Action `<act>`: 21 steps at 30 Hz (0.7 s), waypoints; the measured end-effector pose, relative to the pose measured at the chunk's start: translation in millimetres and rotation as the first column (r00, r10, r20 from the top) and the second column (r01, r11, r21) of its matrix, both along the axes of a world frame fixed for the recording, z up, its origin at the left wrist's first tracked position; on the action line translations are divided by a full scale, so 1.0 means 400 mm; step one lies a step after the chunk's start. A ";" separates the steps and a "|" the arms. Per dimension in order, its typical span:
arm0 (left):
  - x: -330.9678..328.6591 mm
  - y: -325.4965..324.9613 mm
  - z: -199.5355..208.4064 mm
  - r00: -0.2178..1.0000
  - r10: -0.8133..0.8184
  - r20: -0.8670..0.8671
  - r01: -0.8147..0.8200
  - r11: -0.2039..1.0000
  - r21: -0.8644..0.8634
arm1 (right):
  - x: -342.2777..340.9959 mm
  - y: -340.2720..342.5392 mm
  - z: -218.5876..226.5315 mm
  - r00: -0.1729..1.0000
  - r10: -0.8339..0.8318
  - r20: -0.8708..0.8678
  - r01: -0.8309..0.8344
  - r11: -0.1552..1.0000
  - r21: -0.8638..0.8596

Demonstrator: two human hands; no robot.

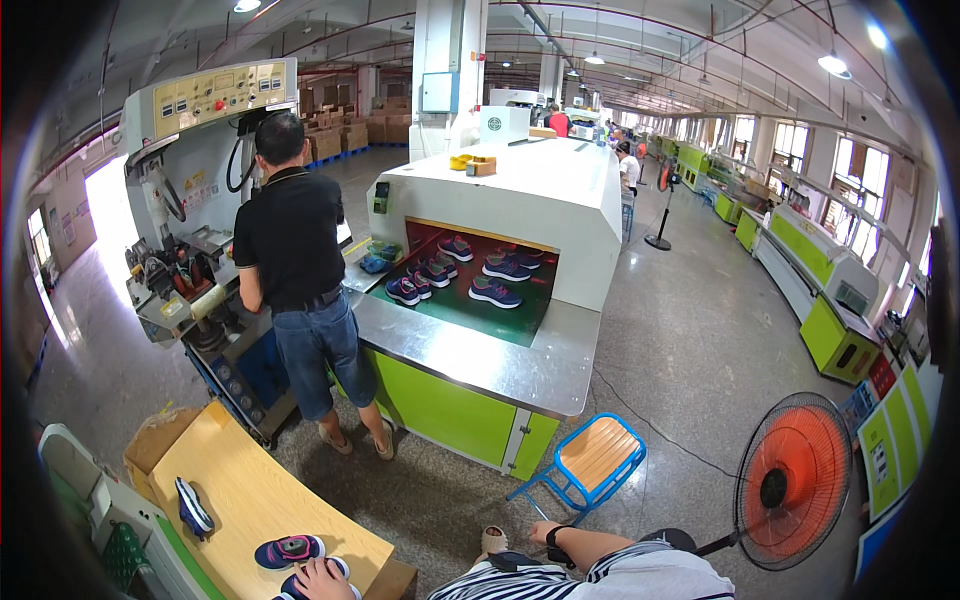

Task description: The person picks up shoes from a table, places them onto a conveyor belt, and then removes shoes from the conveyor belt to place them back on the table.

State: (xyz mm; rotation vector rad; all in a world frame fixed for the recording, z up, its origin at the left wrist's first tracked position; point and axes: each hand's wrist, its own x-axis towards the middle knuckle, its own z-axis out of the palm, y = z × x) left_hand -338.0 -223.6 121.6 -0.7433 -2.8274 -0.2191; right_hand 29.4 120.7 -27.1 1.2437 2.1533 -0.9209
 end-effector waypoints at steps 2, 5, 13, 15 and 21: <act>0.001 -0.005 0.000 1.000 0.005 0.003 -0.005 1.000 -0.015 | -0.006 0.003 -0.014 0.998 0.037 0.042 -0.036 0.999 -0.015; -0.003 -0.011 -0.006 1.000 0.008 0.018 -0.008 1.000 0.014 | -0.002 0.003 -0.041 0.998 0.054 -0.031 -0.053 0.998 0.032; 0.000 0.015 -0.013 1.000 -0.001 0.014 -0.001 0.989 0.146 | 0.016 0.003 0.007 0.999 0.039 -0.005 -0.039 0.999 0.005; 0.002 0.012 -0.015 1.000 0.007 0.017 -0.009 0.991 0.133 | 0.021 -0.011 0.022 0.992 0.004 -0.123 0.004 0.998 0.060; 0.003 0.004 -0.012 1.000 -0.003 0.012 0.001 0.990 0.139 | 0.006 -0.007 0.021 0.998 0.038 -0.059 -0.037 0.999 0.011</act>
